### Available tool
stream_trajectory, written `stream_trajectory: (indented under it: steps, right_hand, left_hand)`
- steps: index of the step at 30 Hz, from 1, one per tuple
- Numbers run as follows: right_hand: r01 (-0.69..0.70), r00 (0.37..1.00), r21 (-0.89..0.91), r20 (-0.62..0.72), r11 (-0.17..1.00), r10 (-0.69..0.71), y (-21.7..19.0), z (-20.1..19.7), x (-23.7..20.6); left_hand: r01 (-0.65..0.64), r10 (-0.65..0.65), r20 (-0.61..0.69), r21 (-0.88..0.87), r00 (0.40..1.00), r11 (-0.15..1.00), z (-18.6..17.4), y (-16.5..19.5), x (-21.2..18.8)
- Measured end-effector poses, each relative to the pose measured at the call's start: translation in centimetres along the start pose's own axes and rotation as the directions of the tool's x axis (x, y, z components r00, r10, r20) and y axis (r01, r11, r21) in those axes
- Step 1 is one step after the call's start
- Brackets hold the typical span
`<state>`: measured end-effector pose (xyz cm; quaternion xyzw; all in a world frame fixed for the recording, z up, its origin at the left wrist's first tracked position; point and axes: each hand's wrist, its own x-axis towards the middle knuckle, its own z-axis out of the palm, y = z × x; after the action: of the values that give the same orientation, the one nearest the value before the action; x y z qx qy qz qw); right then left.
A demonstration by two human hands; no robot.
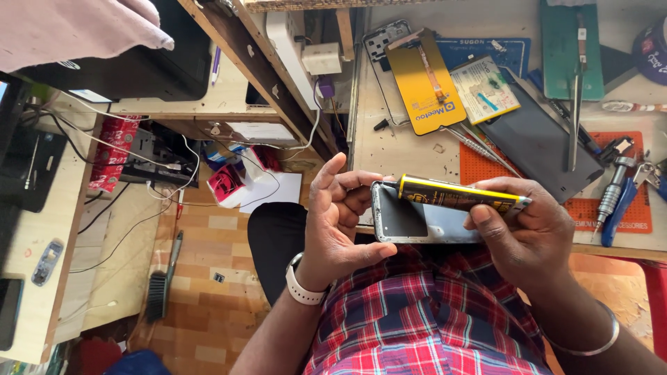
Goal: The person uses a metal spudger to scrape adhesive residue from the inside of a smartphone chassis. They then handle a yellow battery, peel a protective film from a connector, and apply sealant along the chassis edge using a tube.
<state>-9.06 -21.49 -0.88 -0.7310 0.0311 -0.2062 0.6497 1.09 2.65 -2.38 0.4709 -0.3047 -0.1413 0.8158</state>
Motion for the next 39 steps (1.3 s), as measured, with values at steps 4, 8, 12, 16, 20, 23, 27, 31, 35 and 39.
stream_trajectory:
  steps: [4,8,12,16,20,23,27,31,35,39]
  right_hand:
    - [0.010,1.000,-0.001,0.000,1.000,-0.010,0.03,-0.10,-0.01]
    - [-0.008,1.000,-0.003,0.000,1.000,0.008,0.06,-0.17,-0.10]
    - [-0.007,1.000,0.001,0.002,1.000,0.007,0.07,-0.09,-0.08]
    - [-0.003,1.000,-0.002,0.004,1.000,0.003,-0.01,-0.08,-0.06]
    - [-0.014,1.000,-0.005,-0.005,1.000,0.014,-0.12,-0.16,-0.14]
    - [-0.007,1.000,-0.011,-0.009,1.000,0.007,-0.17,-0.25,-0.21]
    - [-0.008,1.000,-0.037,-0.011,0.999,0.008,-0.24,-0.40,-0.27]
    - [-0.023,1.000,-0.019,-0.010,1.000,0.023,-0.30,-0.50,-0.33]
    - [-0.012,1.000,-0.018,-0.009,1.000,0.012,-0.32,-0.54,-0.33]
    - [-0.013,1.000,-0.032,-0.017,0.999,0.013,-0.39,-0.61,-0.36]
  left_hand:
    - [-0.001,0.001,-0.002,0.007,1.000,1.000,-0.03,-0.05,-0.01]
    - [0.003,-0.003,-0.003,0.013,1.000,1.000,-0.05,-0.03,-0.01]
    - [-0.001,0.001,-0.003,0.029,1.000,1.000,-0.07,0.07,0.02]
    - [0.007,-0.007,-0.004,0.017,1.000,1.000,-0.07,0.11,0.08]
    - [0.004,-0.004,-0.003,0.019,1.000,1.000,-0.09,0.11,0.07]
    - [0.003,-0.003,-0.003,0.020,1.000,1.000,-0.13,0.14,0.10]
    - [-0.003,0.003,-0.002,0.016,1.000,1.000,-0.12,0.15,0.13]
    - [-0.006,0.006,0.001,0.025,1.000,1.000,-0.12,0.15,0.14]
    - [-0.001,0.001,-0.002,0.021,1.000,1.000,-0.07,0.15,0.12]
    - [-0.001,0.001,-0.004,0.015,1.000,1.000,-0.08,0.17,0.17]
